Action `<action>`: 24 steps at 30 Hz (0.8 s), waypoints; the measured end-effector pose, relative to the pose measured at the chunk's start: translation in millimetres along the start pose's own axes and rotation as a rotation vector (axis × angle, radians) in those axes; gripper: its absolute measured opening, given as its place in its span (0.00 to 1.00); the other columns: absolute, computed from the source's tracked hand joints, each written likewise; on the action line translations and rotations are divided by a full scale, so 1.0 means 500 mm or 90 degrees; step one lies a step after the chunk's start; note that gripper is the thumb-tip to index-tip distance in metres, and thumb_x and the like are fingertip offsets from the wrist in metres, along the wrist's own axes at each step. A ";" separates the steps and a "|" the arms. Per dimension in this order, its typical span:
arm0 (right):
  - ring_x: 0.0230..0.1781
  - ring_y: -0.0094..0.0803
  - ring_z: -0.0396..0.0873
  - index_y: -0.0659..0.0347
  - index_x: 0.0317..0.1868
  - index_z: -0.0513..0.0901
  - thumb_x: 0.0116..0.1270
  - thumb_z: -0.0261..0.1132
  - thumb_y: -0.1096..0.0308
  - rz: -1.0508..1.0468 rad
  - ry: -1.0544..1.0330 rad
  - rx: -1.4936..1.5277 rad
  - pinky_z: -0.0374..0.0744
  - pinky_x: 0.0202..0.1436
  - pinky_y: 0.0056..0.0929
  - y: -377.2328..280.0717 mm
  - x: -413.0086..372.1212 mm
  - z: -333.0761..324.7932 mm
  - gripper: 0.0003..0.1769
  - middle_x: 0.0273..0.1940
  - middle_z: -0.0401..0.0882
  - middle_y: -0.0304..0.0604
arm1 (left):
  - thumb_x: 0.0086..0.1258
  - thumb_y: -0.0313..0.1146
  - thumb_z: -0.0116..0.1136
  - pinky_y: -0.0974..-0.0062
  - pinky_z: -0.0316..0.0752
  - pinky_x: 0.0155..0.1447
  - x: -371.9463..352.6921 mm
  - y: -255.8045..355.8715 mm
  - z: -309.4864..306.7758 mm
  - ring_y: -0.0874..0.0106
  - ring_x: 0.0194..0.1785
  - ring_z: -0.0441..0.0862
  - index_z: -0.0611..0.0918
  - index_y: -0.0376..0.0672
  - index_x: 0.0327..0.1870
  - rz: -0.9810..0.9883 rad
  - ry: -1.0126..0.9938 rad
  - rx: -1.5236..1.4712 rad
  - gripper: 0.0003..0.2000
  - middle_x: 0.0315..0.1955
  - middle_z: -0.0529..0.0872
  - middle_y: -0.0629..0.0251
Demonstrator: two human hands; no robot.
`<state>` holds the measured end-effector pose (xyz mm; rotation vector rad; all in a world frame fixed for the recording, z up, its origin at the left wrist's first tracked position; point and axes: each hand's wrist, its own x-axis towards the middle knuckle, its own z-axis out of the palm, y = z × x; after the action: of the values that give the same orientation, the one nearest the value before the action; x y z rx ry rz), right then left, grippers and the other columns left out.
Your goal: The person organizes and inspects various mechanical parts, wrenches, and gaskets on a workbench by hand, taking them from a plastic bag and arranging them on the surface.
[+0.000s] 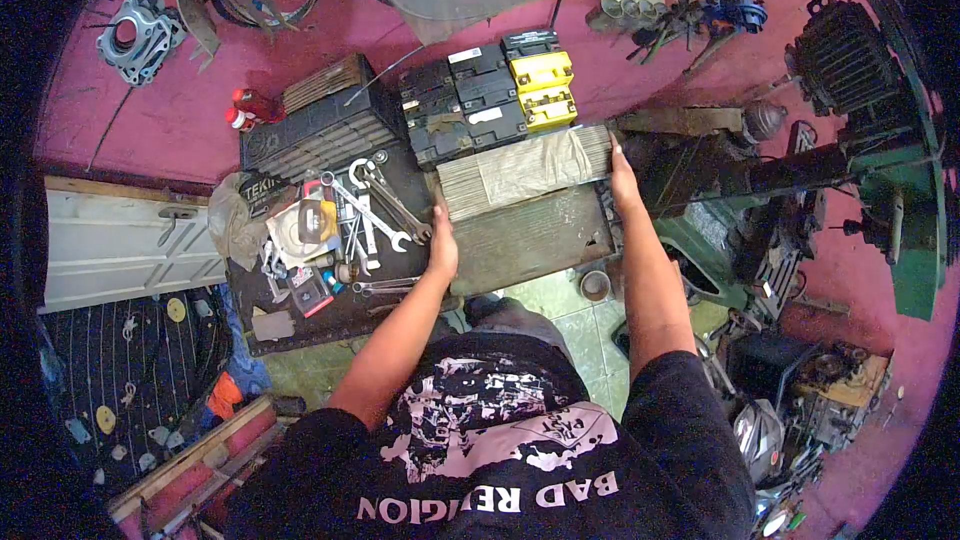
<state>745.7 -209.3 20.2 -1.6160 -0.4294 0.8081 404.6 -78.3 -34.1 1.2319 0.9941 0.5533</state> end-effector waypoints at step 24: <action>0.73 0.44 0.62 0.41 0.73 0.71 0.75 0.56 0.52 -0.147 0.462 -0.588 0.50 0.70 0.62 -0.015 -0.131 0.124 0.27 0.67 0.75 0.44 | 0.84 0.48 0.40 0.60 0.54 0.77 -0.069 0.085 -0.092 0.48 0.74 0.61 0.55 0.38 0.79 0.215 0.004 0.243 0.31 0.70 0.66 0.43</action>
<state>658.0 -208.1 42.4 -2.4911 -0.4674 -0.2546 354.9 -70.6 16.4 1.7584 0.9274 0.6474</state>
